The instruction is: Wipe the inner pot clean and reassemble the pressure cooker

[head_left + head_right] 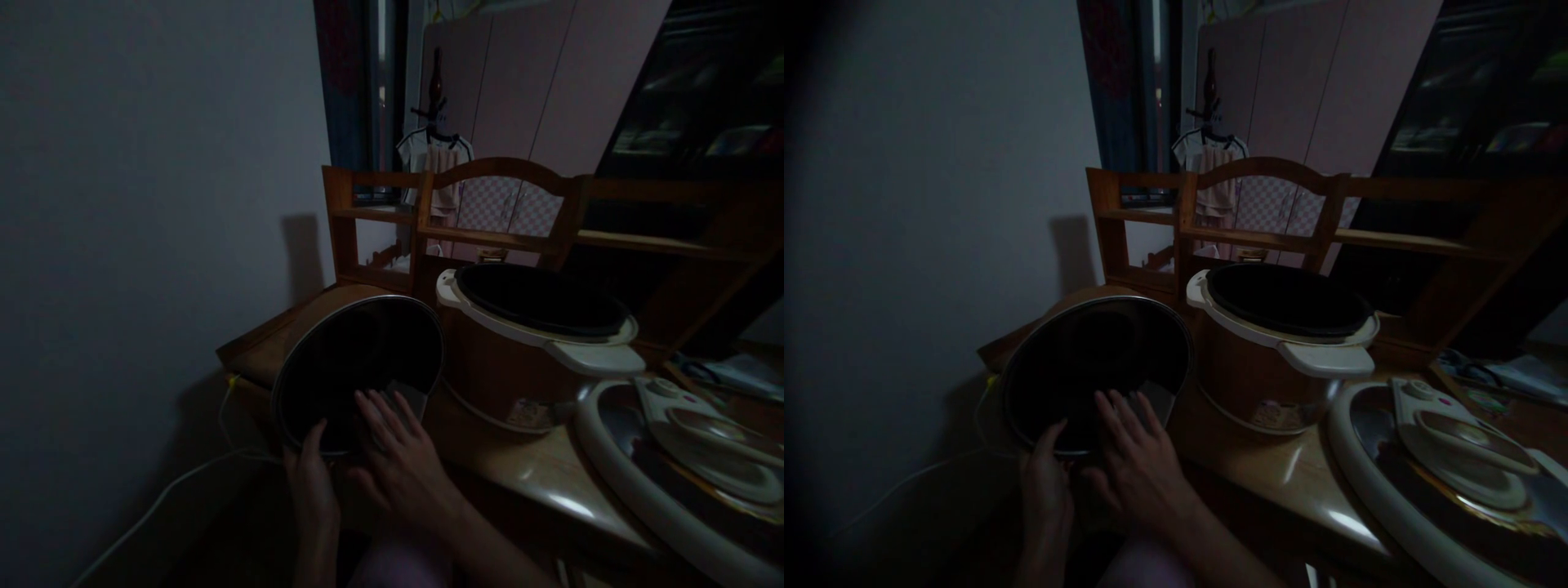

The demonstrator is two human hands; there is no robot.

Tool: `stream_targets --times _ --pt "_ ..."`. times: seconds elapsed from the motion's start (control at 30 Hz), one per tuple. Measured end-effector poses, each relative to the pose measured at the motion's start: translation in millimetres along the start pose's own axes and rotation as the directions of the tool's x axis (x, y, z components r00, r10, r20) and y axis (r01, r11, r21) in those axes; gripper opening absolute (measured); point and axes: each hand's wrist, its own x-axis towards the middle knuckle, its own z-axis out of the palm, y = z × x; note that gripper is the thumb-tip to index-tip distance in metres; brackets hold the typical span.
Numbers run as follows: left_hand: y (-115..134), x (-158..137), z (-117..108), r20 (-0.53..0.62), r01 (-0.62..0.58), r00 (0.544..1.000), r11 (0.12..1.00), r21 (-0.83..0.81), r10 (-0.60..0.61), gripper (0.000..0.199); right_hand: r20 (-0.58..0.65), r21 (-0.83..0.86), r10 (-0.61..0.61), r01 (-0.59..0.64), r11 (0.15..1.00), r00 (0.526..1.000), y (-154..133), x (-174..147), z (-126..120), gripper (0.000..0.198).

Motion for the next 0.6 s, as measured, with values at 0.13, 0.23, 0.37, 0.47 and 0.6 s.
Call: stream_targets --times 0.13,0.23,0.37,0.47,0.6 --pt "1.0 -5.6 1.0 0.050 -0.077 0.996 0.997 0.016 0.076 0.057 -0.026 0.030 0.142 -0.141 0.990 0.990 5.9 -2.7 -0.2 0.052" --pt "1.6 -6.8 1.4 0.089 -0.164 0.983 0.986 0.030 0.161 0.060 0.026 0.077 0.254 -0.255 0.964 0.967 13.2 -7.2 8.3 0.054" --pt "0.3 -4.6 0.5 0.120 -0.201 0.974 0.976 0.088 0.190 0.063 0.048 0.120 0.287 -0.291 0.949 0.957 18.7 -7.8 20.0 0.051" --pt "-3.3 -0.4 -0.9 0.149 -0.250 0.960 0.965 0.084 0.235 0.061 0.034 0.127 0.286 -0.288 0.949 0.958 17.8 -6.7 25.7 0.049" --pt "-8.3 6.2 -2.8 0.140 -0.351 0.931 0.931 0.103 0.336 0.055 0.028 0.136 0.289 -0.290 0.947 0.957 15.0 -9.1 33.4 0.046"
